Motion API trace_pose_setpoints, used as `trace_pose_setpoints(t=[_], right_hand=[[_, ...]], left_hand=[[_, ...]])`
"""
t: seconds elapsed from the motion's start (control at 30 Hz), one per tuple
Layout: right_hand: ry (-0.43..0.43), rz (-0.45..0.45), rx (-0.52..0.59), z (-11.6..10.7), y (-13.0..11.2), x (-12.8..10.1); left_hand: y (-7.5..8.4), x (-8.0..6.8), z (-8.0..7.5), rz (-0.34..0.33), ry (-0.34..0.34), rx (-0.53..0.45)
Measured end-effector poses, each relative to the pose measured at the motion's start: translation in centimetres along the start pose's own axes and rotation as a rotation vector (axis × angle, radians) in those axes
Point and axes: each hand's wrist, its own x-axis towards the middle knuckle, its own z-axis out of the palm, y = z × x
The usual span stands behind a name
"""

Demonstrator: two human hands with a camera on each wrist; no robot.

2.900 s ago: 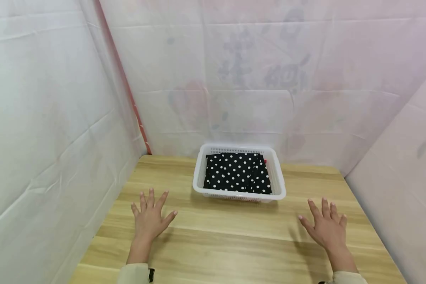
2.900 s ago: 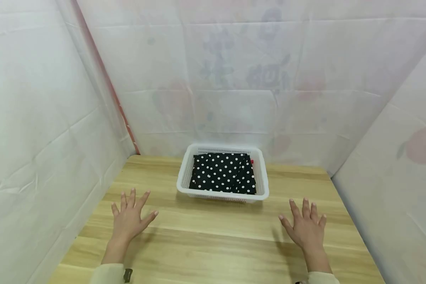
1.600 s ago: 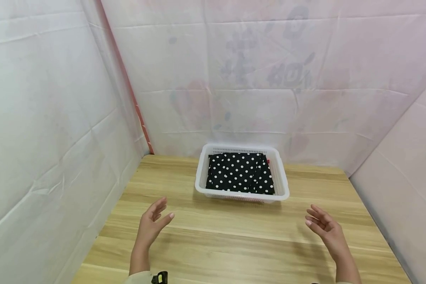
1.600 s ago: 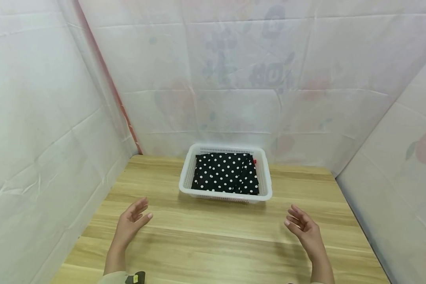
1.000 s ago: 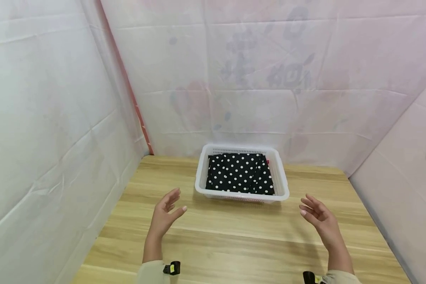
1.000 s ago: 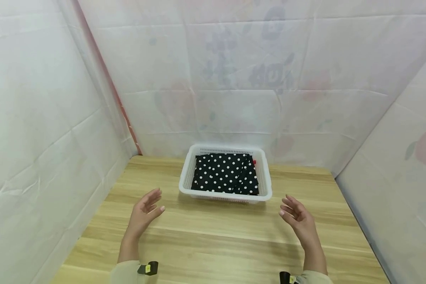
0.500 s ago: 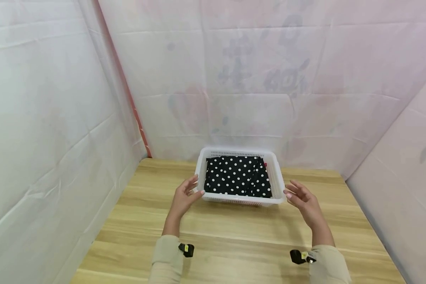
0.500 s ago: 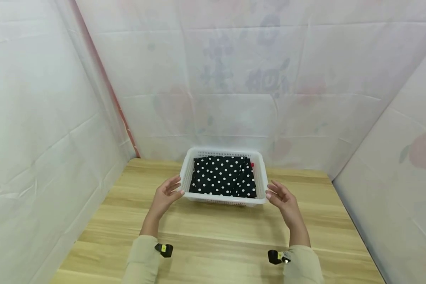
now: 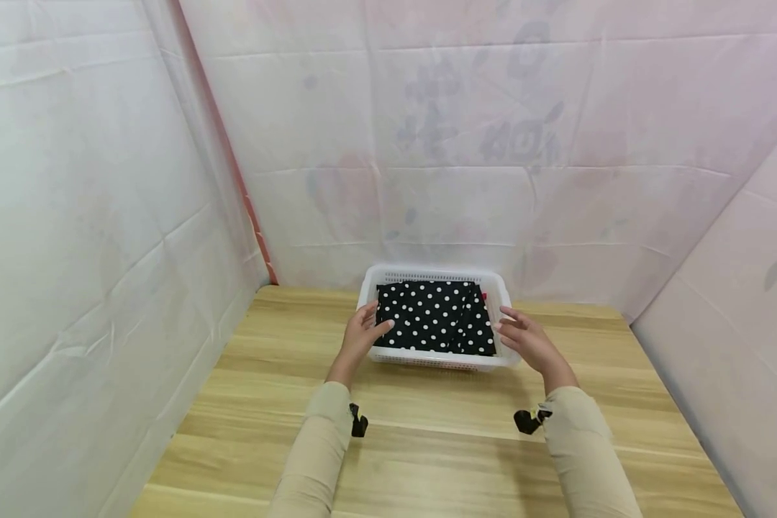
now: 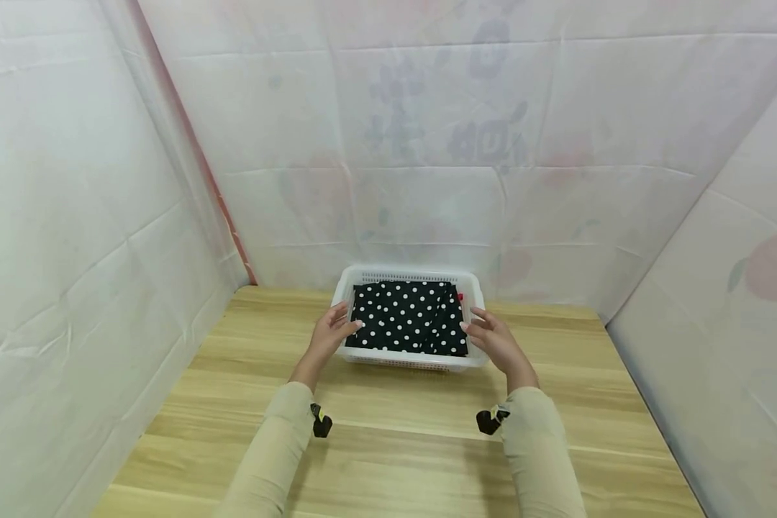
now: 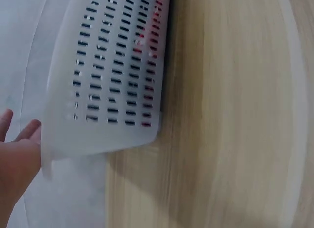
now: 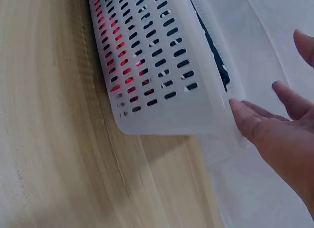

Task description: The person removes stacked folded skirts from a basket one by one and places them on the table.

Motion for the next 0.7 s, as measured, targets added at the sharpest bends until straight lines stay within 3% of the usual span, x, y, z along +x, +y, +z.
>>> trace_pose_setpoints(t=[0.17,0.33,0.47,0.7], right_hand=[[-0.023,0.085,-0.21,1.2,0.2,1.8],[0.002,0.176,-0.233,2.2,1.1,3.4],[0.04,0.194,-0.21,2.8,1.5,4.1],[0.05,0.192,-0.322,3.3,2.4,3.8]], left_hand=[[-0.8,1.5,1.2,-0.041,0.003,0.168],[-0.8,2.3,1.5,-0.067,-0.018,0.233],[-0.7,3.1,1.2,-0.109,-0.044,0.194],[-1.2,3.2,1.1,-0.234,-0.1,0.05]])
